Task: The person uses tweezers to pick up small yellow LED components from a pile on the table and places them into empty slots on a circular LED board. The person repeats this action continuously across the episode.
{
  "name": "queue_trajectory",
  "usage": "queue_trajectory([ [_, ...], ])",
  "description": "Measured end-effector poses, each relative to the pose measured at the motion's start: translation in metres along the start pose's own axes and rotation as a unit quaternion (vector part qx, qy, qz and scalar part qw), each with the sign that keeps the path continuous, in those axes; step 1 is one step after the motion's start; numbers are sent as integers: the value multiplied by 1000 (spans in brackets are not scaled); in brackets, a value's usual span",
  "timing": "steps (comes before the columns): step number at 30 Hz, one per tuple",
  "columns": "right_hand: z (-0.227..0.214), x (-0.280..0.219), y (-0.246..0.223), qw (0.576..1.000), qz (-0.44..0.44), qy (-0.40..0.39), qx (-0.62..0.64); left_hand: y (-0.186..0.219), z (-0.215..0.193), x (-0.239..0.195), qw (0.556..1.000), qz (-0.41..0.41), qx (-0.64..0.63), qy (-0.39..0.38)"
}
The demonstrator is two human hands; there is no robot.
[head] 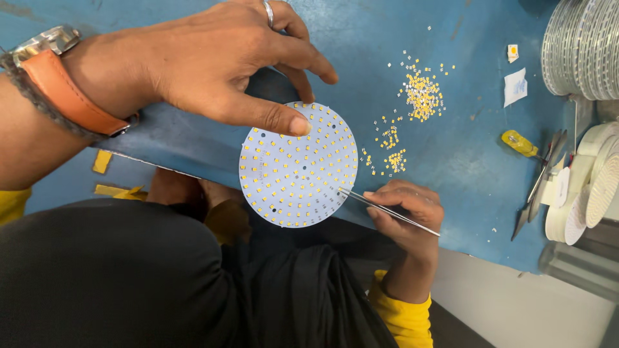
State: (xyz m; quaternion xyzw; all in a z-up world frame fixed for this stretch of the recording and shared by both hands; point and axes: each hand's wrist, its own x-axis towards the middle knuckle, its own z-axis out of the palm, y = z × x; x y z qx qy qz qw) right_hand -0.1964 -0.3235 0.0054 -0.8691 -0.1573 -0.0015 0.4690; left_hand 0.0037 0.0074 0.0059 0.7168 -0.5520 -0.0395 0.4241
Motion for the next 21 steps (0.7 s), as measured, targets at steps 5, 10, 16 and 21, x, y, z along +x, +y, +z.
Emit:
queue_trajectory([
  [5,3,0,-2,1000,2,9,-8,-2,5,-2,1000,-23,7,-2],
  [10,1,-2,0,1000,-2,6,-17,-4,6,-2,1000,-4,22,5],
  [16,-3,-8,10,988,52,147,-19,-1,1,2,1000,21,13,7],
  [21,0,-8,13,979,77,175,-65,-2,2,4,1000,20,10,6],
])
